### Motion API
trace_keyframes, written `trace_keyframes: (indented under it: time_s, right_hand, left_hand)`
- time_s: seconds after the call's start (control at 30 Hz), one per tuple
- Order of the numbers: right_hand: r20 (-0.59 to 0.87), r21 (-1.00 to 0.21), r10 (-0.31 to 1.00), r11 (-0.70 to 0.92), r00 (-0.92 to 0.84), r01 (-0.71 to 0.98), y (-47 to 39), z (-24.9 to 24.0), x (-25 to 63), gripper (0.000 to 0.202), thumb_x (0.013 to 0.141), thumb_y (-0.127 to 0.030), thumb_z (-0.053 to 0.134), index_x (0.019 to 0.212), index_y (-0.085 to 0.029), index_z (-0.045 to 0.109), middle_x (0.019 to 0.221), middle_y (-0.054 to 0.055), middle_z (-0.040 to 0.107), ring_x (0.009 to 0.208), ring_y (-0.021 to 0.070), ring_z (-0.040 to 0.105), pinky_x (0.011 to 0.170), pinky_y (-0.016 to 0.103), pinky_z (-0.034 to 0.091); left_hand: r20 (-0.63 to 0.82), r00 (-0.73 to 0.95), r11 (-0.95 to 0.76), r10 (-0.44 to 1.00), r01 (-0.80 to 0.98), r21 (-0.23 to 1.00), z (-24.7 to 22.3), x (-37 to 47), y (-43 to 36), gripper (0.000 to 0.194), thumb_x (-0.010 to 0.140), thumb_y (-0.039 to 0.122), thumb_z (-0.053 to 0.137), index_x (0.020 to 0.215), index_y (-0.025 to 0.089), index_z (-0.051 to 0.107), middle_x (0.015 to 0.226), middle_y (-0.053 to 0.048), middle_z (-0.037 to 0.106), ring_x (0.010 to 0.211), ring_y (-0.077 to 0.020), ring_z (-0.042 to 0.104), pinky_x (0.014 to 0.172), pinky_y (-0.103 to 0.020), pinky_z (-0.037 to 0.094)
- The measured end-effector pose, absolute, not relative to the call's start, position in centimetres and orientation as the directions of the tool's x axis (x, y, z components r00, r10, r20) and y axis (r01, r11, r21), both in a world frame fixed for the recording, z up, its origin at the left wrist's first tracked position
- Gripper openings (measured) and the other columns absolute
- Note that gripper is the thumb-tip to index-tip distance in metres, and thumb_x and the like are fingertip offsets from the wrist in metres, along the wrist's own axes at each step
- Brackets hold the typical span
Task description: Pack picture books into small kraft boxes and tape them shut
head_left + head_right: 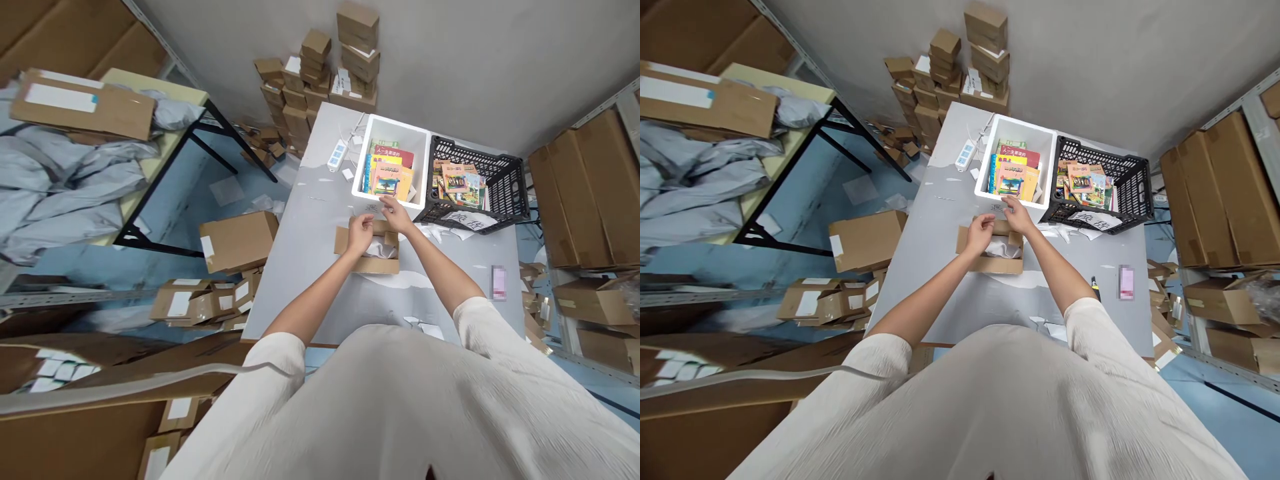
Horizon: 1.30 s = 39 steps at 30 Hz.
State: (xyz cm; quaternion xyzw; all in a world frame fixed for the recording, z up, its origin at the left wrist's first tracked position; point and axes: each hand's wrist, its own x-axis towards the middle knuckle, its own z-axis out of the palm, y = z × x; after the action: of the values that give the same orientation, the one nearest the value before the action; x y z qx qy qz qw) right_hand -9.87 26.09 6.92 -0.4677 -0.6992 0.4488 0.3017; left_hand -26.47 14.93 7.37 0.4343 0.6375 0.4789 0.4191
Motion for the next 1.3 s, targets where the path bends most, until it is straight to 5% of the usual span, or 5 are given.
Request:
trace_keyframes:
  time_s: [0.43, 0.63, 0.73, 0.9, 1.3]
  right_hand:
    - [-0.008, -0.868, 0.995, 0.042, -0.099, 0.495, 17.9, 4.5, -3.4, 0.041, 0.098, -0.045, 0.062, 0.128, -0.023, 0.080, 0.138, 0.015, 0.078, 0.123, 0.0296, 0.072, 0.119, 0.051, 0.058]
    - [-0.211, -0.865, 0.978, -0.187, 0.001, 0.466, 13.4, 2.5, -1.9, 0.055, 0.088, -0.040, 0.068, 0.140, -0.022, 0.075, 0.148, 0.016, 0.076, 0.115, 0.0295, 0.076, 0.122, 0.056, 0.056]
    - [-0.296, -0.856, 0.955, -0.266, 0.003, 0.443, 12.0, 2.3, -2.0, 0.057, 0.086, -0.039, 0.074, 0.140, -0.021, 0.076, 0.145, 0.015, 0.079, 0.114, 0.0295, 0.078, 0.121, 0.054, 0.058]
    - [-0.326, -0.870, 0.944, -0.280, -0.047, 0.405, 10.6, 2.7, -2.6, 0.051, 0.087, -0.039, 0.074, 0.134, -0.021, 0.079, 0.143, 0.013, 0.080, 0.116, 0.0287, 0.080, 0.121, 0.053, 0.058]
    - [-0.359, -0.887, 0.933, -0.328, -0.038, 0.327, 8.2, 4.0, -3.0, 0.047, 0.080, -0.038, 0.077, 0.124, -0.023, 0.082, 0.135, 0.010, 0.083, 0.112, 0.0263, 0.078, 0.108, 0.049, 0.064]
  left_hand:
    - [-0.144, -0.326, 0.232, 0.934, 0.250, 0.940, 6.8, -28.8, 12.2, 0.035, 0.094, 0.011, 0.059, 0.120, 0.023, 0.077, 0.134, -0.011, 0.078, 0.128, -0.0270, 0.073, 0.123, -0.046, 0.056]
    - [-0.157, -0.540, 0.429, 0.827, 0.424, 0.797, 7.4, -29.8, 9.1, 0.071, 0.090, 0.016, 0.067, 0.159, 0.030, 0.056, 0.177, -0.014, 0.049, 0.166, -0.0382, 0.043, 0.135, -0.062, 0.036]
    - [-0.306, -0.564, 0.534, 0.767, 0.296, 0.792, 6.4, -30.3, 7.8, 0.078, 0.094, 0.024, 0.068, 0.169, 0.029, 0.046, 0.169, -0.018, 0.058, 0.163, -0.0410, 0.046, 0.136, -0.067, 0.032]
    - [-0.316, -0.425, 0.451, 0.848, 0.268, 0.851, 4.6, -30.3, 5.6, 0.035, 0.104, 0.040, 0.059, 0.131, 0.028, 0.078, 0.156, -0.012, 0.071, 0.156, -0.0327, 0.058, 0.137, -0.052, 0.038]
    - [-0.283, -0.296, 0.375, 0.912, 0.323, 0.869, 5.0, -30.4, 2.7, 0.040, 0.087, 0.020, 0.064, 0.118, 0.026, 0.087, 0.149, -0.008, 0.078, 0.144, -0.0329, 0.070, 0.134, -0.048, 0.049]
